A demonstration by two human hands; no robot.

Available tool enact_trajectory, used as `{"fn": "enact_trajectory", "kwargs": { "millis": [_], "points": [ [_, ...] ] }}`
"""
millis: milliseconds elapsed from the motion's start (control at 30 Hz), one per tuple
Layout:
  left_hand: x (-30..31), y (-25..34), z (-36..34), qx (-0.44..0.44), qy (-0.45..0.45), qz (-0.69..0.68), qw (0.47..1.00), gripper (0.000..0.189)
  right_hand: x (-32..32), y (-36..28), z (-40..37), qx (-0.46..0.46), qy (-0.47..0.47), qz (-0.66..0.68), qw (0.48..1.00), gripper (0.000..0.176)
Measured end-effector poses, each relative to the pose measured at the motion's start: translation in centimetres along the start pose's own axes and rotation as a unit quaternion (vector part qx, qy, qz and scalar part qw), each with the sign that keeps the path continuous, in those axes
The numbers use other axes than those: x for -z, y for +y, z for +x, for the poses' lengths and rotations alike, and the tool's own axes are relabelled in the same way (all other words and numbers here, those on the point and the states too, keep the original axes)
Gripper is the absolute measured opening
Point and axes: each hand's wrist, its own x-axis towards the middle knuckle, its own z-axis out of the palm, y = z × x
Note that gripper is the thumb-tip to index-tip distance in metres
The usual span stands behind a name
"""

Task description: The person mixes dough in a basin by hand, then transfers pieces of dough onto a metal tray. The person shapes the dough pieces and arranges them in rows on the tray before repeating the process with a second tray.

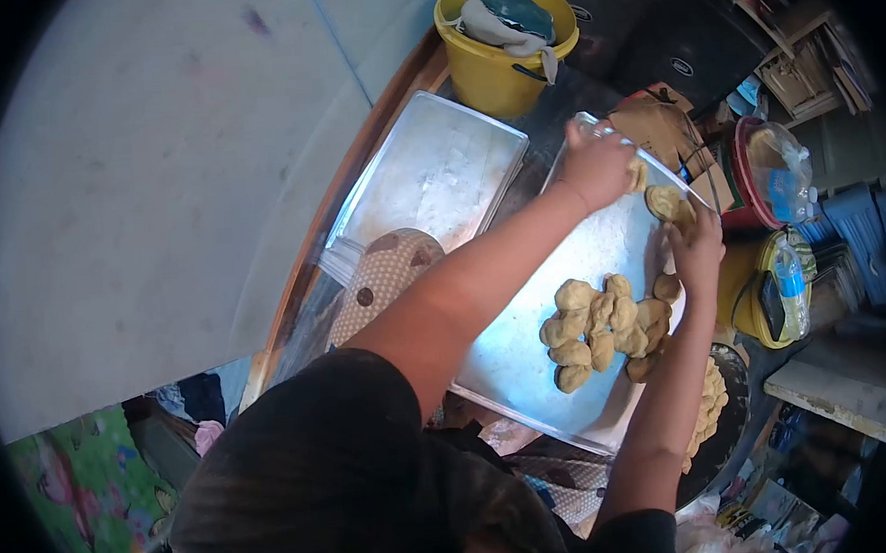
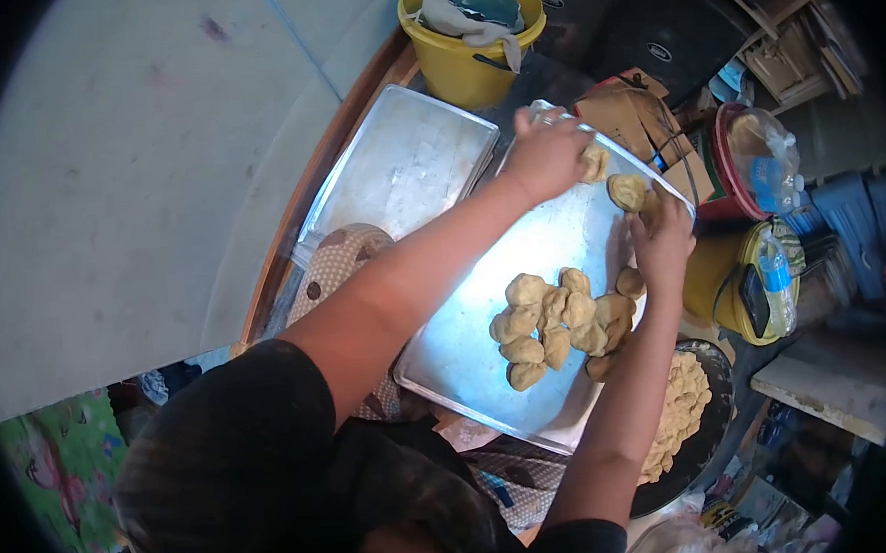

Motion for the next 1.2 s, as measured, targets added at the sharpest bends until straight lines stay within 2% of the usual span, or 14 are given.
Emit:
{"fn": "enact_trajectory", "kwargs": {
  "millis": [67,133,233,333,400,467,533,567,633,700,833,933,1133,1200],
  "points": [
    [2.1,-1.3,-0.7,0.041,0.008,-0.018,0.999,0.031,1.7,0.4,-2.2,-0.031,0.024,0.099,0.994,0.051],
    [2.4,-2.6,-0.9,0.084,0.012,-0.034,0.996,0.031,2.4,1.6,-5.2,-0.178,-0.156,0.129,0.963,0.047],
    [1.2,-3.8,-0.6,0.070,-0.053,-0.022,0.996,0.033,1.6,1.9,-6.1,-0.080,-0.192,0.124,0.970,0.048],
    [1.6,-2.5,-0.6,0.079,-0.045,0.017,0.996,0.035,1.6,-0.5,-3.9,-0.160,-0.068,0.245,0.954,0.043],
    [2.8,-1.5,-1.6,0.070,0.014,-0.006,0.997,0.036,-0.2,-4.0,-2.1,-0.085,0.028,0.291,0.953,0.044],
    [4.2,-0.7,-2.6,0.120,-0.003,-0.075,0.990,0.038,-0.7,-8.2,-1.3,-0.088,-0.136,0.280,0.946,0.049],
    [4.2,-1.3,-4.2,0.141,-0.063,-0.162,0.975,0.039,-2.0,-8.7,-2.3,0.099,-0.096,0.200,0.970,0.053],
    [4.2,-1.6,-5.3,0.061,-0.109,-0.169,0.978,0.040,-1.2,-8.5,-3.0,-0.001,-0.108,0.215,0.971,0.056],
    [5.3,-1.1,-6.6,-0.043,-0.170,-0.128,0.976,0.041,0.7,-7.7,-4.7,-0.043,-0.154,0.187,0.969,0.051],
    [4.7,-0.5,-7.3,0.010,-0.157,-0.146,0.977,0.040,1.1,-5.9,-5.6,-0.099,-0.300,0.180,0.932,0.037],
    [4.0,0.3,-6.8,0.100,-0.077,-0.151,0.980,0.036,-1.1,-2.8,-4.3,-0.189,-0.131,0.358,0.905,0.021],
    [3.8,0.5,-6.6,0.039,0.045,-0.125,0.990,0.028,-3.4,-3.6,-1.9,-0.167,0.016,0.294,0.941,0.027],
    [2.8,-0.7,-6.4,0.045,-0.090,-0.061,0.993,0.022,1.6,-5.7,-4.1,-0.067,-0.099,0.183,0.976,0.038],
    [3.9,0.5,-6.3,0.038,-0.065,-0.034,0.997,0.022,2.6,-5.4,-7.4,-0.057,-0.303,0.245,0.919,0.037]
  ]
}}
